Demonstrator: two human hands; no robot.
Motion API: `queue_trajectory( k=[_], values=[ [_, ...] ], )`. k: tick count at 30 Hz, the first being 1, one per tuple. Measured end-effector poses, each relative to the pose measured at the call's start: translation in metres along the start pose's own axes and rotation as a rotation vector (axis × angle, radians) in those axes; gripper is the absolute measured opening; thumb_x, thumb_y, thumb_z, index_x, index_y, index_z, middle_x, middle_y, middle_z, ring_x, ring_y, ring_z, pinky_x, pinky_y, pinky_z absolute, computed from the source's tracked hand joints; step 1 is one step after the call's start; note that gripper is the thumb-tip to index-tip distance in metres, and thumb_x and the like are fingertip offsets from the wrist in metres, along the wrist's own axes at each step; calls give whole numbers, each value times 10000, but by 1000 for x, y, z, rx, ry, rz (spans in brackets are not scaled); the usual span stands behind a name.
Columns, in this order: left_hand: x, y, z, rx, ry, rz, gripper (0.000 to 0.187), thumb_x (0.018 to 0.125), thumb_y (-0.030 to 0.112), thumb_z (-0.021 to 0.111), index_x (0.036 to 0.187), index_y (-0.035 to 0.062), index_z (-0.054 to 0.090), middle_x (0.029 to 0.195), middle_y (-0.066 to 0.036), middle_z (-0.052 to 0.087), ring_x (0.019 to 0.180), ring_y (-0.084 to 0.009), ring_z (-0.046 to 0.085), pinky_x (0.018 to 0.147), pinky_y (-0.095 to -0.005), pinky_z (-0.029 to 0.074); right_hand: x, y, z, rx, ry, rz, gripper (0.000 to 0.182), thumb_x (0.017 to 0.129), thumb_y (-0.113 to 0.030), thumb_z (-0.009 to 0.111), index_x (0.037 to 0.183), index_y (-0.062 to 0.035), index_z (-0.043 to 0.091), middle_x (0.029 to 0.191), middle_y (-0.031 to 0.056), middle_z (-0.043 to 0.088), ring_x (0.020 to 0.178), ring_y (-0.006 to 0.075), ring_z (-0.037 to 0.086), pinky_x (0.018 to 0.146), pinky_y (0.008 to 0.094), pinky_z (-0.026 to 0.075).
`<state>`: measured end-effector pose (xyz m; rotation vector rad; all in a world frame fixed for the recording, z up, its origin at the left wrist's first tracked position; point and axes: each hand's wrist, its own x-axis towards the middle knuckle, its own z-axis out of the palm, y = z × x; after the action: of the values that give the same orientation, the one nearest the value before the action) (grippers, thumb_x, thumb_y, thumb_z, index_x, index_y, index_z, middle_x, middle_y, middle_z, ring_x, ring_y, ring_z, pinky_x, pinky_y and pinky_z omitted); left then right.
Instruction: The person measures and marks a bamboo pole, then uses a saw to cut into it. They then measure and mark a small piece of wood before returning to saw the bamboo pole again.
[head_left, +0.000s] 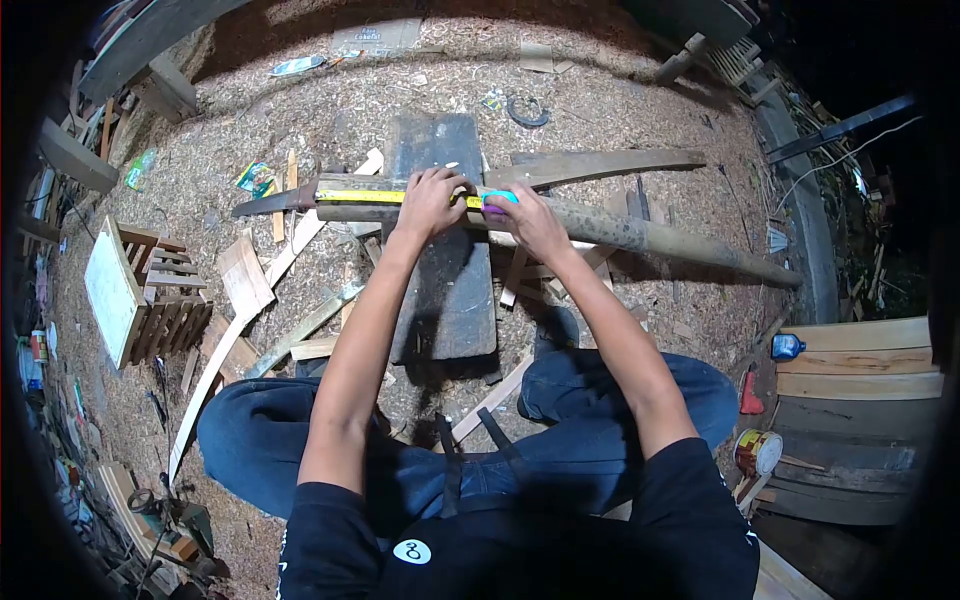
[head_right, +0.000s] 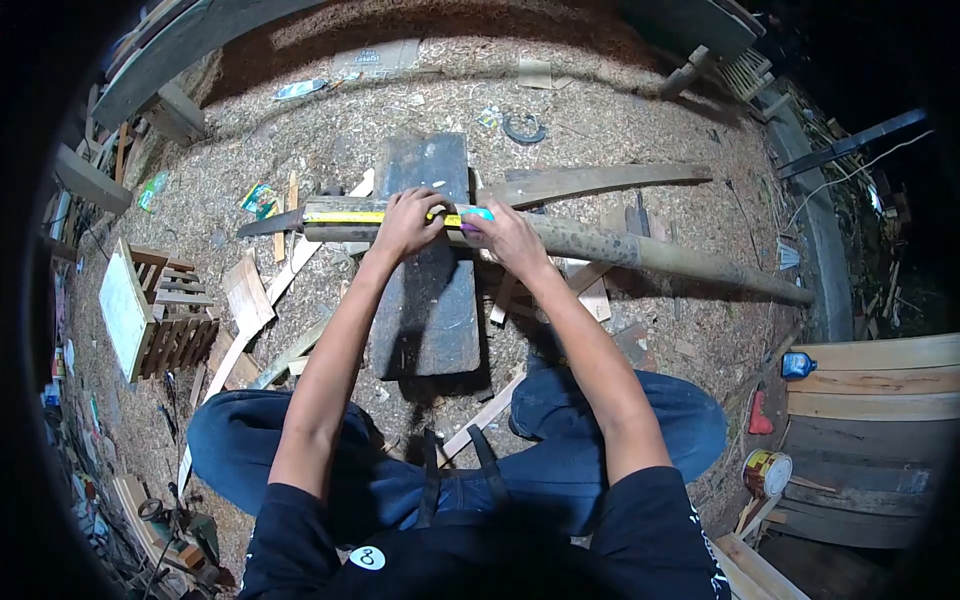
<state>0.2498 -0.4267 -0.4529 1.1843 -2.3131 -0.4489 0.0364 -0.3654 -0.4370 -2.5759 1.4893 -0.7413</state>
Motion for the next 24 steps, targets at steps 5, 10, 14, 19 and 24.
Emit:
queue_trajectory(
  k=[5, 10, 14, 19, 24],
  values=[
    [5, -4, 0, 14, -57, 75, 263, 804, 277, 575, 1027, 174, 668, 1083, -90, 629, 1072, -250, 587, 918, -425, 412, 1, -7, -5, 50, -9, 5, 347, 828, -171, 665, 1169, -178, 601, 1083, 180, 565, 978, 372, 593, 825, 448, 506],
    [8, -3, -10, 90, -115, 151, 313, 835, 286, 551, 1109, 163, 640, 1123, -106, 613, 1064, -278, 588, 909, -427, 427, 0, -5, -2, 39, -10, 26, 428, 761, 0, 629, 1160, -144, 571, 1091, 151, 560, 1027, 376, 571, 847, 448, 502],
    [8, -2, -16, 162, -180, 203, 360, 860, 295, 530, 1178, 147, 610, 1212, -137, 584, 1088, -306, 576, 940, -429, 420, 0, -5, -1, 57, -17, 33, 432, 763, 0, 628, 1166, -146, 568, 1091, 157, 559, 1029, 379, 570, 852, 452, 501],
    [9, -4, -19, 210, -240, 241, 384, 863, 301, 532, 1214, 160, 594, 1247, -134, 561, 1106, -305, 564, 954, -429, 416, 0, -7, -3, 61, -30, 38, 455, 766, 9, 617, 1190, -145, 557, 1098, 171, 556, 1028, 390, 565, 860, 462, 498],
    [9, -7, -20, 267, -271, 295, 412, 869, 313, 534, 1261, 188, 563, 1269, -124, 543, 1117, -301, 559, 956, -427, 419, -1, -6, 1, 31, 18, 26, 386, 801, -70, 639, 1172, -156, 581, 1064, 162, 556, 988, 372, 577, 820, 459, 507]
  ],
)
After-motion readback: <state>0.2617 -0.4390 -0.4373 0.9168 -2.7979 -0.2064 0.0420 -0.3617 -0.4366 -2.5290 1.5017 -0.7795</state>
